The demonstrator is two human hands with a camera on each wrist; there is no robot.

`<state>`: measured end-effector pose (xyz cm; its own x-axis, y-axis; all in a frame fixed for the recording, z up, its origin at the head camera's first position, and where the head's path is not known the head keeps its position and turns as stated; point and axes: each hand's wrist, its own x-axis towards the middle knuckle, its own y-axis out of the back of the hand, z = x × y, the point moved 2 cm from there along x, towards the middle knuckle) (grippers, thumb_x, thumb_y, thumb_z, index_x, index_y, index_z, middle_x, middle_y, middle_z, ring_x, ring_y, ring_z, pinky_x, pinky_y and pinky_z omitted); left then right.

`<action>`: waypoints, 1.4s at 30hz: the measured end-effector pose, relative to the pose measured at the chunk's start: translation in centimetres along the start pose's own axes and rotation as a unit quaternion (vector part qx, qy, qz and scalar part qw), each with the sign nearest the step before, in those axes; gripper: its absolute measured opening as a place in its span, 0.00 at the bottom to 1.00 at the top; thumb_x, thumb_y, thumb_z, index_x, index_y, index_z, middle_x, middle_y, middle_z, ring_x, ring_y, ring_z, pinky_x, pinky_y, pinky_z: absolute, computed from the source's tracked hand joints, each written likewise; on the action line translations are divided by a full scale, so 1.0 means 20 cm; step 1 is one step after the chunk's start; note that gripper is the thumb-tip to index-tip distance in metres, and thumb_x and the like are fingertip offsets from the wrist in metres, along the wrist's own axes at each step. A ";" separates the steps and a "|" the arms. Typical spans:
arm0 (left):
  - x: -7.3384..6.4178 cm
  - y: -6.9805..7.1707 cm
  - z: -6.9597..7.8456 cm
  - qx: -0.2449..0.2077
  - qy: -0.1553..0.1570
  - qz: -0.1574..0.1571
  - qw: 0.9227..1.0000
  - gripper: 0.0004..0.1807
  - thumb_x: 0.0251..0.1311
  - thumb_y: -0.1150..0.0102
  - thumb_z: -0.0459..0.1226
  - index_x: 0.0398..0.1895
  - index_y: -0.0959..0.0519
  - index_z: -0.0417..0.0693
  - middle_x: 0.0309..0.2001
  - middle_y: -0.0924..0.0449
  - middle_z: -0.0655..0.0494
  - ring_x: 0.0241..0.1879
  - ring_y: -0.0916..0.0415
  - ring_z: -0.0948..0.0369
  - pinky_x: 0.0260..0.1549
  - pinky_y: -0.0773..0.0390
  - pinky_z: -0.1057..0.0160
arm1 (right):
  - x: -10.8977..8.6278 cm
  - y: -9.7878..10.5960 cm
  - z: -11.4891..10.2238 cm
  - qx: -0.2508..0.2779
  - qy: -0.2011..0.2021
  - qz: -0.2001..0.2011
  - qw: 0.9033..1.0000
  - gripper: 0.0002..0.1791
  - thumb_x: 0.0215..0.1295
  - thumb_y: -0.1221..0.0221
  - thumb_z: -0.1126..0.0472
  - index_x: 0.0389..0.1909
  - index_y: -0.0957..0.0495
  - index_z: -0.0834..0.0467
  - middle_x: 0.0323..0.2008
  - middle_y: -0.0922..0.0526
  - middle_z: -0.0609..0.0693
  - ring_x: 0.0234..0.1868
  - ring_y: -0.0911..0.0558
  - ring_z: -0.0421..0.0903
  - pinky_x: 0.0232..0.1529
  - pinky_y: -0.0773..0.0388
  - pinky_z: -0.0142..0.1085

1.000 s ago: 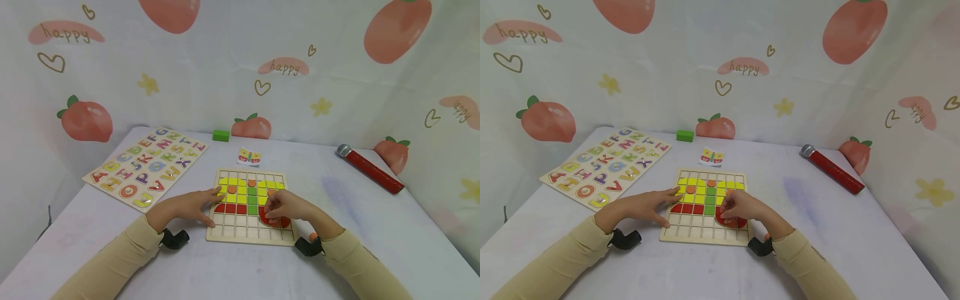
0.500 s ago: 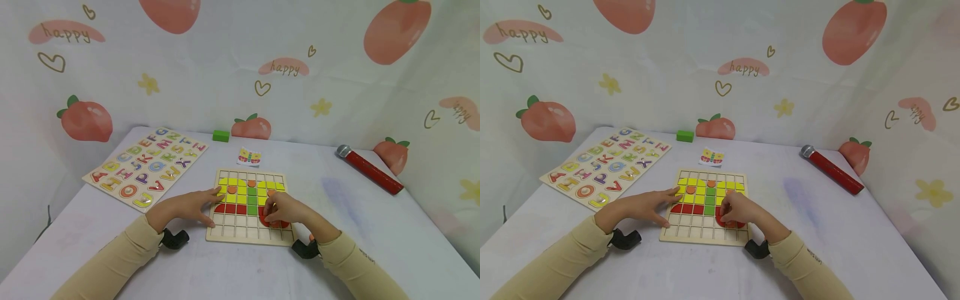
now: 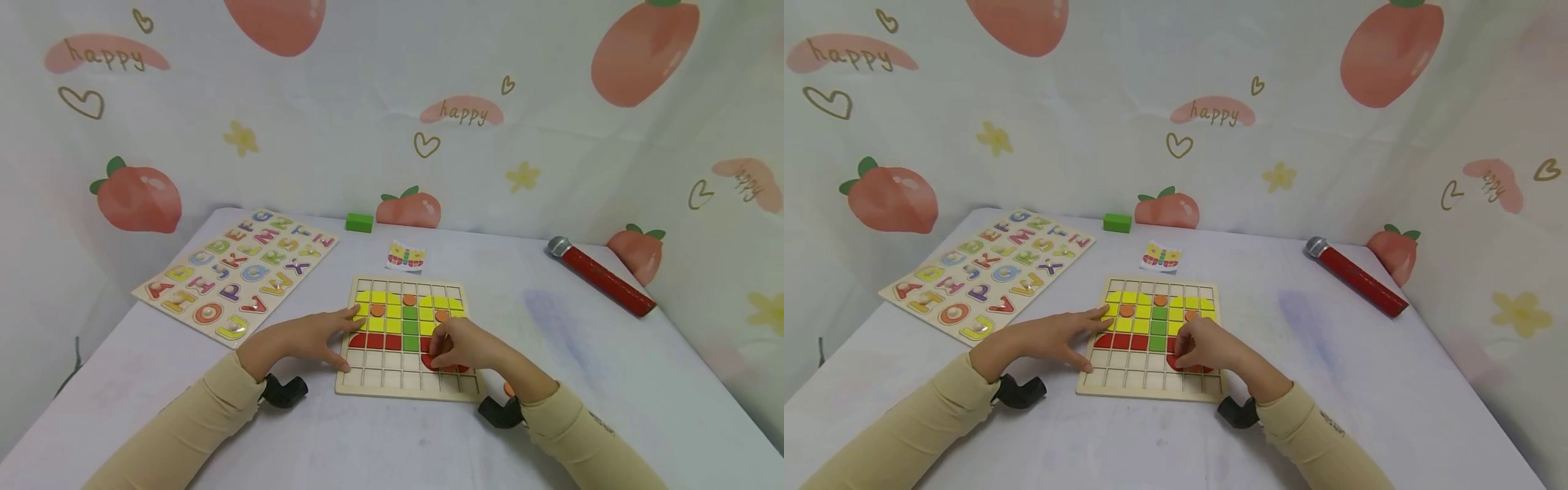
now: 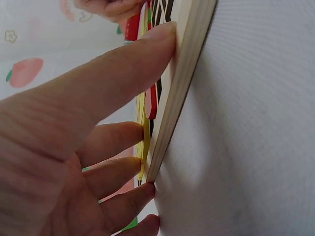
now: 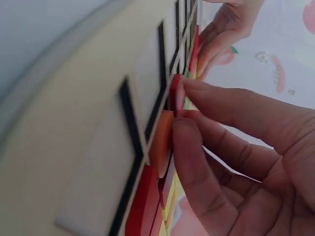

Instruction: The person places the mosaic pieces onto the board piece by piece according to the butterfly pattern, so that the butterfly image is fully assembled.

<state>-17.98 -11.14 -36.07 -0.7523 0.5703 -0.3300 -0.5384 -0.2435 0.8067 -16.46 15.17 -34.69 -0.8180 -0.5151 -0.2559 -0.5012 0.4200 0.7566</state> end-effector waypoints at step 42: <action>0.01 0.01 0.00 0.005 0.000 -0.008 1.000 0.46 0.46 0.31 0.51 0.70 0.40 0.57 0.75 0.55 0.55 0.73 0.55 0.52 0.68 0.46 0.48 | -0.57 0.17 0.46 0.124 -0.084 0.024 0.988 0.16 0.56 0.36 0.59 0.40 0.21 0.66 0.34 0.19 0.53 0.33 0.23 0.40 0.33 0.22 0.28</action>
<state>-18.20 -11.12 -35.97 -0.7429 0.5749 -0.3428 -0.5472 -0.2267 0.8057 -11.46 29.29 -34.66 -0.8676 -0.3673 -0.3352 -0.4970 0.6228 0.6042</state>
